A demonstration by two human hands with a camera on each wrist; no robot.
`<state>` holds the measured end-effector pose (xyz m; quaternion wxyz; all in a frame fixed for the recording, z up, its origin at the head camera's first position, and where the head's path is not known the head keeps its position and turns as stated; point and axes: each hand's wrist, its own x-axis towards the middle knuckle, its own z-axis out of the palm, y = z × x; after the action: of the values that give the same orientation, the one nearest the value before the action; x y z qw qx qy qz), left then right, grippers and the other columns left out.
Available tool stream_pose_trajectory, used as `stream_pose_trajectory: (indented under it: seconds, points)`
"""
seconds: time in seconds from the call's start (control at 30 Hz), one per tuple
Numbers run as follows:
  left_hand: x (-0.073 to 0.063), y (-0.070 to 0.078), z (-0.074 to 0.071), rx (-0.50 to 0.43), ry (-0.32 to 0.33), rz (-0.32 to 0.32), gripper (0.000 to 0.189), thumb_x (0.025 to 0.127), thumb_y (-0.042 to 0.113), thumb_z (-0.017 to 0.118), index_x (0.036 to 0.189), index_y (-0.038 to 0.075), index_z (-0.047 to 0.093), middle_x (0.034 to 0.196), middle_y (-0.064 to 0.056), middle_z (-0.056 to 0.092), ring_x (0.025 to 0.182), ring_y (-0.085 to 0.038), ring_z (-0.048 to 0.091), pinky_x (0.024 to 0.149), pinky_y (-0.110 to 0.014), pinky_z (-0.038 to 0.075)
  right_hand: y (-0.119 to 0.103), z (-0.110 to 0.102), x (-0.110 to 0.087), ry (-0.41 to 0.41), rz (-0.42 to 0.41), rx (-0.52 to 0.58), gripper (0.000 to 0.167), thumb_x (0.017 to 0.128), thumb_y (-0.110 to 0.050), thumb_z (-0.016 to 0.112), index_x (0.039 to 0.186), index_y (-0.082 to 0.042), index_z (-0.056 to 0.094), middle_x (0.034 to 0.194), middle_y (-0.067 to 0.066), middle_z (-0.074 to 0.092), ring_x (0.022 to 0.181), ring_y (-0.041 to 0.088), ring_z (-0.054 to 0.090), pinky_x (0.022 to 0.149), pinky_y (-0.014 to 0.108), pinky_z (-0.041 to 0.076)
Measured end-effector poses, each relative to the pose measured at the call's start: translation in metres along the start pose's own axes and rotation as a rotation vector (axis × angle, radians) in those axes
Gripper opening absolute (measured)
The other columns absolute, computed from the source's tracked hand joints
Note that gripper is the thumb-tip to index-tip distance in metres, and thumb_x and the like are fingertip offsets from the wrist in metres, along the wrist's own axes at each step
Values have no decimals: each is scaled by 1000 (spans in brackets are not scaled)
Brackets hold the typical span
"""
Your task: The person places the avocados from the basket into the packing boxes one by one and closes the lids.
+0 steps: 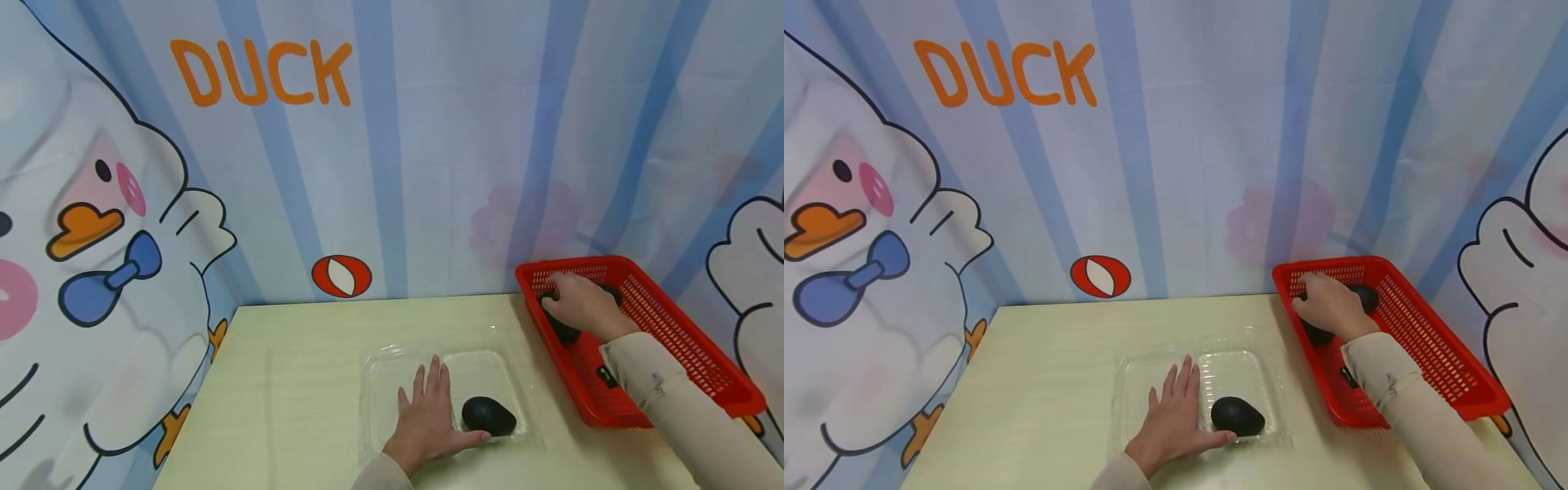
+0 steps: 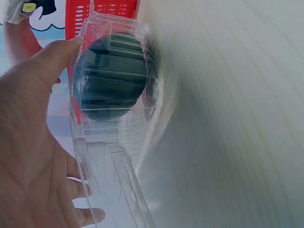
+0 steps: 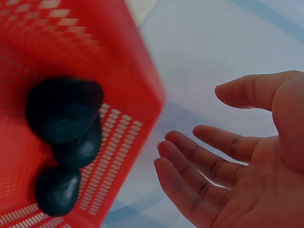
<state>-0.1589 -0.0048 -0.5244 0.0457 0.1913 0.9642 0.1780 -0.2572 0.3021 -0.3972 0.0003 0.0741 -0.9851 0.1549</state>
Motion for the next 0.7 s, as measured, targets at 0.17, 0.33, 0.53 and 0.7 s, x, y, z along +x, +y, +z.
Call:
stream_pose_trajectory:
  seconds: [0.17,0.33,0.53,0.7]
  points:
    - [1,0,0,-2,-10,-5,130,70,93,56,162,7,23,171,-9,11,154,-37,20,106,-75,31,13,4,13,-85,22,-20,62,98,-27,55,147,9,43,147,36,44,129,55,47,96,68,44]
    - [2,0,0,7,-11,-7,130,70,93,55,162,7,23,171,-9,10,154,-37,20,106,-75,31,23,9,25,-204,69,-48,71,97,-31,57,149,13,35,149,42,34,132,60,39,96,71,41]
    - [1,0,1,13,-10,-6,129,70,93,56,162,7,23,171,-9,11,154,-37,21,105,-75,32,32,16,35,-287,108,-62,65,98,-33,56,141,14,44,142,41,44,122,57,50,89,69,45]
    - [1,0,1,11,-10,-5,130,70,93,56,161,7,23,171,-9,11,153,-37,22,105,-75,32,39,24,39,-303,134,-77,80,98,-53,54,140,15,44,138,41,48,118,57,54,87,70,45]
